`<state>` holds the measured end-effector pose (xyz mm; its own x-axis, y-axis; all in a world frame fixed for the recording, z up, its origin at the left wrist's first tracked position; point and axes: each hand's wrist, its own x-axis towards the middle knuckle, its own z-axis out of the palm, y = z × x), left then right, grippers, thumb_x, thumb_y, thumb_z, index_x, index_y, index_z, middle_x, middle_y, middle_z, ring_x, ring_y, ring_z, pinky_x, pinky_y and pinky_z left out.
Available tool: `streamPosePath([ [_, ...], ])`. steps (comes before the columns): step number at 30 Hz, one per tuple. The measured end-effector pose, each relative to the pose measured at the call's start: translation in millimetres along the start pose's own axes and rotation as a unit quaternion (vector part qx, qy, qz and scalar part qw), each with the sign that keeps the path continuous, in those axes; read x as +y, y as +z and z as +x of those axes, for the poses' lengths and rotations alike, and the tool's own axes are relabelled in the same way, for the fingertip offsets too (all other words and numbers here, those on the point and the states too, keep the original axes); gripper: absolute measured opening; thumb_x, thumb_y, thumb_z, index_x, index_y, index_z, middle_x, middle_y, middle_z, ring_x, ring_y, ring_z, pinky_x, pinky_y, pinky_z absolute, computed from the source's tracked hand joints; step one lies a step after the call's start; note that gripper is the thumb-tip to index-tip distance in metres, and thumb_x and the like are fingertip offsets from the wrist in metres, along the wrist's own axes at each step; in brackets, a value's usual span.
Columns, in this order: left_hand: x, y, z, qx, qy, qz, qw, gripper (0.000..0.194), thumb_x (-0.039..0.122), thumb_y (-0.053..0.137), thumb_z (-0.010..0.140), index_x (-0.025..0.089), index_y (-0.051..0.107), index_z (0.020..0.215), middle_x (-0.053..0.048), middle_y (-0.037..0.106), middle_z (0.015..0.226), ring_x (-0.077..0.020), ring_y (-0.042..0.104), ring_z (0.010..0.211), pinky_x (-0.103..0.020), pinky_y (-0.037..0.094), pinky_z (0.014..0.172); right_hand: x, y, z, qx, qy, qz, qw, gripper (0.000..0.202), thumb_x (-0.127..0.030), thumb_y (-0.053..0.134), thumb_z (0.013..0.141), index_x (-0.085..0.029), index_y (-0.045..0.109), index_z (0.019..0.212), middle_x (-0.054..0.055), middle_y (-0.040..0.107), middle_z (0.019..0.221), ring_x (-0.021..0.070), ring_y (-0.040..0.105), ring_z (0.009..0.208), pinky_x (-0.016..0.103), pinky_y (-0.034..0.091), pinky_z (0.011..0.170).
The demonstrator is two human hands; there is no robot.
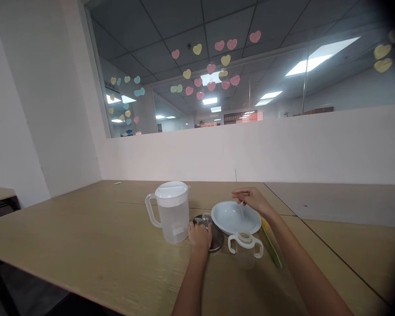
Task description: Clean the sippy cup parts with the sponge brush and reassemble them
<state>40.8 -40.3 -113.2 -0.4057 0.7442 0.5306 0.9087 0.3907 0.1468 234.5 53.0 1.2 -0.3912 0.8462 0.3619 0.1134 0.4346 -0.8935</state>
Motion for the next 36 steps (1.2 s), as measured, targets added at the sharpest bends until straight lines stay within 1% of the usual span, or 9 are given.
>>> streamPosePath([
  [4, 0.1, -6.5, 0.6, 0.001, 0.003, 0.006, 1.000, 0.051, 0.043, 0.035, 0.087, 0.011, 0.070, 0.070, -0.016, 0.066, 0.078, -0.0286, 0.056, 0.093, -0.041, 0.041, 0.081, -20.3, -0.2, -8.6, 0.002, -0.026, -0.015, 1.000, 0.021, -0.019, 0.056, 0.072, -0.011, 0.068, 0.087, 0.009, 0.070, 0.081, 0.0083, 0.057, 0.054, 0.017, 0.042, 0.045],
  [9, -1.3, -28.9, 8.3, 0.102, 0.072, -0.097, 0.987, 0.040, 0.034, 0.036, 0.089, 0.015, 0.069, 0.076, -0.012, 0.065, 0.079, -0.0229, 0.057, 0.083, -0.037, 0.043, 0.078, -38.1, 0.5, -18.8, 0.038, -0.057, -0.039, 0.997, 0.020, -0.014, 0.053, 0.072, -0.012, 0.068, 0.085, 0.007, 0.070, 0.077, 0.0078, 0.058, 0.053, 0.017, 0.045, 0.048],
  [12, 1.3, -42.5, 19.0, 0.160, 0.110, -0.231, 0.953, 0.027, 0.029, 0.045, 0.086, 0.017, 0.069, 0.081, -0.008, 0.066, 0.084, -0.0190, 0.058, 0.083, -0.032, 0.046, 0.077, -46.7, 0.7, -22.9, 0.060, -0.083, -0.033, 0.994, 0.018, -0.015, 0.052, 0.072, -0.013, 0.068, 0.081, 0.007, 0.070, 0.078, 0.0084, 0.059, 0.054, 0.018, 0.046, 0.049],
  [16, 14.4, -53.9, 31.3, 0.197, 0.106, -0.387, 0.895, 0.016, 0.028, 0.055, 0.080, 0.018, 0.068, 0.079, -0.004, 0.067, 0.082, -0.0153, 0.061, 0.076, -0.027, 0.046, 0.074, -55.8, 2.3, -27.9, 0.080, -0.117, -0.029, 0.990, 0.020, -0.018, 0.052, 0.073, -0.014, 0.067, 0.085, 0.006, 0.070, 0.078, 0.0097, 0.059, 0.055, 0.021, 0.049, 0.053],
  [19, 26.4, -51.1, 31.6, 0.185, 0.105, -0.440, 0.872, 0.014, 0.028, 0.057, 0.078, 0.018, 0.066, 0.073, -0.003, 0.067, 0.076, -0.0150, 0.061, 0.071, -0.026, 0.045, 0.070, -60.8, 5.9, -32.7, 0.073, -0.125, -0.033, 0.989, 0.023, -0.020, 0.049, 0.075, -0.016, 0.065, 0.091, 0.006, 0.069, 0.080, 0.0109, 0.061, 0.057, 0.023, 0.049, 0.056],
  [23, 35.7, -32.1, 24.1, 0.134, 0.050, -0.473, 0.869, 0.015, 0.031, 0.058, 0.075, 0.017, 0.064, 0.072, -0.004, 0.068, 0.072, -0.0169, 0.061, 0.068, -0.026, 0.044, 0.065, -63.9, 16.0, -38.9, 0.072, -0.149, -0.063, 0.984, 0.016, -0.020, 0.043, 0.079, -0.019, 0.054, 0.091, 0.003, 0.068, 0.077, 0.0109, 0.061, 0.058, 0.023, 0.047, 0.056],
  [29, 39.2, -13.3, 17.3, 0.074, 0.027, -0.551, 0.831, 0.020, 0.030, 0.058, 0.073, 0.017, 0.061, 0.088, -0.007, 0.069, 0.084, -0.0186, 0.064, 0.075, -0.027, 0.046, 0.069, -52.0, 32.7, -36.2, 0.085, -0.162, -0.037, 0.982, 0.012, -0.025, 0.042, 0.083, -0.022, 0.039, 0.094, 0.003, 0.069, 0.080, 0.0139, 0.064, 0.076, 0.026, 0.047, 0.064],
  [32, 40.7, -10.9, 15.6, 0.068, 0.043, -0.517, 0.852, 0.026, 0.030, 0.056, 0.075, 0.017, 0.061, 0.096, -0.007, 0.069, 0.087, -0.0193, 0.063, 0.078, -0.028, 0.046, 0.070, -31.9, 36.5, -34.2, 0.106, -0.149, -0.027, 0.983, 0.020, -0.029, 0.047, 0.082, -0.021, 0.045, 0.099, 0.006, 0.070, 0.088, 0.0156, 0.064, 0.081, 0.029, 0.047, 0.069],
  [36, 42.6, -3.7, 12.6, 0.060, 0.090, -0.431, 0.896, 0.023, 0.033, 0.051, 0.079, 0.018, 0.066, 0.085, -0.008, 0.069, 0.084, -0.0215, 0.062, 0.079, -0.030, 0.044, 0.071, 3.1, 37.6, -40.5, 0.141, -0.140, 0.034, 0.979, 0.017, -0.033, 0.051, 0.080, -0.018, 0.056, 0.088, 0.007, 0.068, 0.090, 0.0167, 0.063, 0.086, 0.030, 0.047, 0.077],
])
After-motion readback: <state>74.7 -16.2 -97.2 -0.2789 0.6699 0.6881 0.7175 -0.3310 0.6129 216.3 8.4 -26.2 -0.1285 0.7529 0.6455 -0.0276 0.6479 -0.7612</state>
